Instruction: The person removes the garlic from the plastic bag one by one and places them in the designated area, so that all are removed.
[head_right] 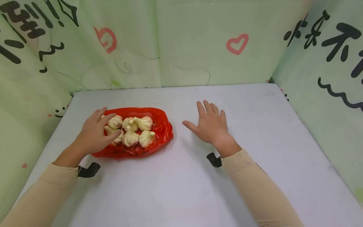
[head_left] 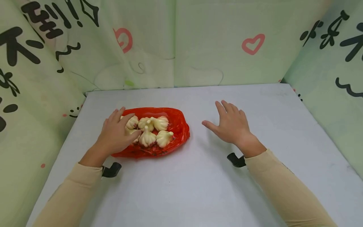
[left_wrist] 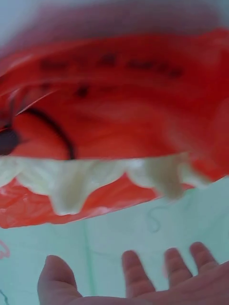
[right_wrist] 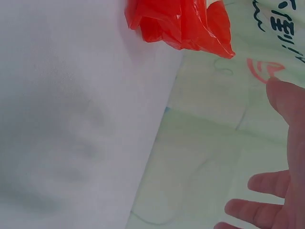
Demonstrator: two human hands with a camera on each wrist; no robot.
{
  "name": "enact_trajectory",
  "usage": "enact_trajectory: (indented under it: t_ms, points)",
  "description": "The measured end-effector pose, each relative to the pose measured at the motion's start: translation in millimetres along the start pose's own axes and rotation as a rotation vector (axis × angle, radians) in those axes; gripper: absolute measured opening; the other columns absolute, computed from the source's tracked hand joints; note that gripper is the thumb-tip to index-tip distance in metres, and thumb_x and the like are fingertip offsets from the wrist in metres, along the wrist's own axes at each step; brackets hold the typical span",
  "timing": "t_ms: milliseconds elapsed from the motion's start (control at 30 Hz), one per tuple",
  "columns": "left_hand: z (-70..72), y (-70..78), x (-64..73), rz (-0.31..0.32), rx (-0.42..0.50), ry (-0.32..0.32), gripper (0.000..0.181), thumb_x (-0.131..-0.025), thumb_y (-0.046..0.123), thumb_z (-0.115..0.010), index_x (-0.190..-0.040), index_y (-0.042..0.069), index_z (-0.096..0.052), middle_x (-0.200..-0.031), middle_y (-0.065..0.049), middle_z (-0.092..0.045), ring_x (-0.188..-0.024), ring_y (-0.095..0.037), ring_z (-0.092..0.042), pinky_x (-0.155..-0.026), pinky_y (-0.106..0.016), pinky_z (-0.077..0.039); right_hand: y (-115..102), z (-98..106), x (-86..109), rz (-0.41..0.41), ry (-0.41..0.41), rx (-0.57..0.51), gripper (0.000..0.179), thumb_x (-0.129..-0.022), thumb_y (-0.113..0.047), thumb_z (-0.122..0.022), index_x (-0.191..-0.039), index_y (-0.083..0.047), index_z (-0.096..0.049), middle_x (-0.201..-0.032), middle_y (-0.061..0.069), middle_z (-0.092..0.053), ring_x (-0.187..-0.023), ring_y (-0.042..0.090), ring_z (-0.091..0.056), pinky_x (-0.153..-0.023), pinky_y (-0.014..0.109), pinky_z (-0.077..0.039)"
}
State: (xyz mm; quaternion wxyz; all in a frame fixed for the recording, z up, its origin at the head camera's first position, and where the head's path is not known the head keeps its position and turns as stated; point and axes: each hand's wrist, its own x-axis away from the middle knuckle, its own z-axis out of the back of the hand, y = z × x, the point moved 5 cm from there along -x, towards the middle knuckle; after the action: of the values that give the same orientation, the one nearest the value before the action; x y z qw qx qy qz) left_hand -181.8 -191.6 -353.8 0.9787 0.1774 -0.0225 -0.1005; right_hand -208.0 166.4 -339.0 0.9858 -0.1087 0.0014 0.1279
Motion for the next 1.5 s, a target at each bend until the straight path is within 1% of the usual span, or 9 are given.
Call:
enact_trajectory:
  t_ms: [167, 300, 467, 600, 800, 933, 1033, 1200, 1500]
  points:
    - [0.3, -16.0, 9.1, -0.018, 0.091, 0.034, 0.066, -0.093, 0.030, -0.063, -0.146, -0.005, -0.044, -0.157, -0.029, -0.023, -0.142, -0.051, -0.020, -0.110, -0.069, -0.023, -9, -2, -0.6, 0.058, 0.060, -0.135, 0.080, -0.095, -0.051, -0.060, -0.149, 0.005, -0.040, -0.148, 0.026, -0.044, -0.133, 0.045, -0.042, -0.107, 0.061, -0.036]
    - [-2.1, -29.6, 13.0, 0.020, 0.130, 0.039, 0.065, -0.093, 0.029, -0.063, -0.146, -0.003, -0.043, -0.158, -0.027, -0.024, -0.141, -0.050, -0.019, -0.106, -0.072, -0.029, -17, -5, -1.0, 0.070, 0.081, -0.250, 0.071, -0.095, -0.046, -0.062, -0.145, 0.001, -0.046, -0.145, 0.020, -0.050, -0.132, 0.039, -0.046, -0.105, 0.056, -0.042]
    - [-6.2, -45.4, 14.7, 0.069, 0.169, 0.054, 0.064, -0.093, 0.029, -0.064, -0.146, 0.000, -0.045, -0.157, -0.026, -0.026, -0.141, -0.050, -0.019, -0.102, -0.074, -0.032, -34, -8, -0.5, 0.130, 0.101, -0.378, 0.059, -0.093, -0.036, -0.068, -0.139, -0.001, -0.056, -0.134, 0.015, -0.061, -0.118, 0.032, -0.058, -0.094, 0.050, -0.052]
    - [-10.1, -56.2, 15.1, 0.111, 0.230, 0.062, 0.066, -0.093, 0.030, -0.065, -0.148, 0.001, -0.043, -0.157, -0.028, -0.024, -0.141, -0.052, -0.019, -0.099, -0.075, -0.034, -45, -15, -0.9, 0.174, 0.075, -0.437, 0.055, -0.092, -0.031, -0.071, -0.135, -0.001, -0.059, -0.131, 0.013, -0.063, -0.111, 0.029, -0.062, -0.088, 0.046, -0.055]
    - [-18.2, -66.6, 15.4, 0.197, 0.351, 0.035, 0.073, -0.093, 0.028, -0.068, -0.152, 0.000, -0.036, -0.160, -0.030, -0.014, -0.142, -0.053, -0.018, -0.096, -0.071, -0.041, -59, -28, -3.4, 0.208, 0.022, -0.517, 0.053, -0.090, -0.027, -0.074, -0.133, 0.001, -0.060, -0.130, 0.013, -0.064, -0.108, 0.028, -0.063, -0.084, 0.041, -0.057]
    - [-25.4, -69.8, 14.7, 0.244, 0.404, 0.017, 0.076, -0.093, 0.027, -0.069, -0.154, 0.000, -0.032, -0.160, -0.029, -0.013, -0.143, -0.052, -0.019, -0.097, -0.068, -0.042, -70, -35, -5.1, 0.231, -0.017, -0.540, 0.053, -0.089, -0.025, -0.075, -0.132, 0.002, -0.060, -0.127, 0.013, -0.065, -0.104, 0.027, -0.062, -0.080, 0.038, -0.057]
    - [-29.7, -70.0, 14.3, 0.258, 0.419, 0.016, 0.078, -0.092, 0.028, -0.069, -0.154, 0.001, -0.030, -0.161, -0.029, -0.013, -0.143, -0.051, -0.019, -0.098, -0.068, -0.041, -78, -41, -6.3, 0.236, -0.059, -0.531, 0.054, -0.090, -0.026, -0.075, -0.134, 0.002, -0.060, -0.127, 0.013, -0.064, -0.107, 0.027, -0.060, -0.086, 0.038, -0.055]
    - [-32.3, -68.7, 14.2, 0.263, 0.425, 0.038, 0.077, -0.093, 0.028, -0.068, -0.154, 0.000, -0.030, -0.161, -0.028, -0.014, -0.143, -0.051, -0.020, -0.099, -0.068, -0.041, -88, -48, -9.6, 0.230, -0.122, -0.516, 0.055, -0.091, -0.027, -0.073, -0.135, 0.001, -0.059, -0.130, 0.012, -0.063, -0.116, 0.028, -0.057, -0.098, 0.042, -0.050]
    - [-35.7, -64.1, 12.2, 0.264, 0.442, 0.050, 0.076, -0.093, 0.027, -0.067, -0.154, 0.000, -0.030, -0.161, -0.027, -0.014, -0.143, -0.050, -0.021, -0.099, -0.067, -0.041, -103, -55, -17.6, 0.226, -0.183, -0.477, 0.048, -0.093, -0.018, -0.071, -0.135, 0.000, -0.059, -0.131, 0.012, -0.063, -0.117, 0.027, -0.057, -0.098, 0.040, -0.050]
